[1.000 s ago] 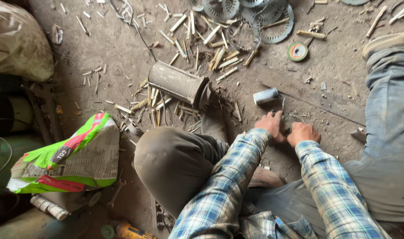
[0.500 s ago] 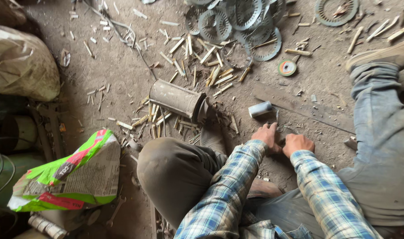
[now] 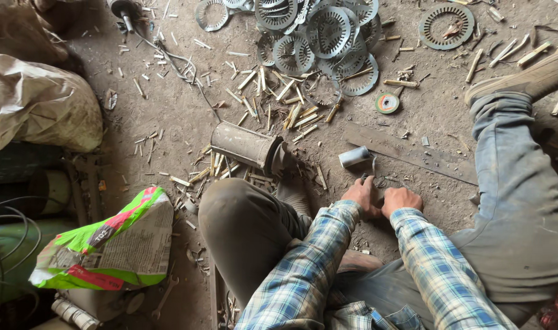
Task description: The person sits on the floor and uses a screwdriver to manipulate a small electrical component, likely a switch or connector. They repeatedly tighten and loosen screws while adjusting wires attached to the device.
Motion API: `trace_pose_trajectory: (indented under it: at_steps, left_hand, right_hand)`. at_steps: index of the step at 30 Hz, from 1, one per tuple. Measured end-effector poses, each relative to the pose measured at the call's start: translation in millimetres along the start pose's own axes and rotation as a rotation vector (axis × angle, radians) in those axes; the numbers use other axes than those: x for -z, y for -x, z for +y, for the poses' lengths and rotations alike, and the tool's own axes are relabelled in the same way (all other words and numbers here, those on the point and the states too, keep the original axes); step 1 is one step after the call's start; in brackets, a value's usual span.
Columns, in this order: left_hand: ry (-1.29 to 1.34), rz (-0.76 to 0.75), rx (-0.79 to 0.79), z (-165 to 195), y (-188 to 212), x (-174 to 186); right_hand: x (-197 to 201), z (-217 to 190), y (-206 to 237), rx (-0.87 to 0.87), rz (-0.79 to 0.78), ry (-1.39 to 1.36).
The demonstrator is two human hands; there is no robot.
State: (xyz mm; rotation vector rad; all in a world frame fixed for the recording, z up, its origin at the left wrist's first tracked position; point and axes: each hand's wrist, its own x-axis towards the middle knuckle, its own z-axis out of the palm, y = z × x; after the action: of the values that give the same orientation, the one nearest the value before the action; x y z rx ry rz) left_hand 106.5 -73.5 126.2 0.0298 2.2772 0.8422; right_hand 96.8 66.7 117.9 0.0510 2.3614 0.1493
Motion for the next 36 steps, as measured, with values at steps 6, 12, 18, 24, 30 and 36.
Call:
trace_pose_trajectory:
  at_steps: [6, 12, 18, 24, 30, 36]
  left_hand:
    - [0.050, 0.030, 0.010, -4.1, 3.4, -5.7]
    - [0.027, 0.008, 0.003, -2.6, -1.7, -7.2]
    - [0.060, 0.001, 0.011, 1.6, -0.3, -4.5]
    - [0.054, 0.016, 0.016, -6.5, -6.6, -2.4]
    - [0.006, 0.026, -0.032, -4.0, -9.3, -4.0]
    - [0.061, 0.034, -0.016, -8.3, -11.9, -2.2]
  right_hand:
    - [11.1, 2.4, 4.7, -0.049, -0.065, -0.065]
    - [7.3, 2.9, 6.1, 0.009, -0.067, -0.019]
    - [7.7, 3.0, 4.4, -0.012, -0.025, -0.021]
    - [10.7, 4.6, 1.7, -0.008, -0.116, -0.048]
    - [9.3, 2.8, 0.7, 0.002, -0.032, -0.019]
    - [9.5, 4.5, -5.2, -0.035, -0.094, -0.062]
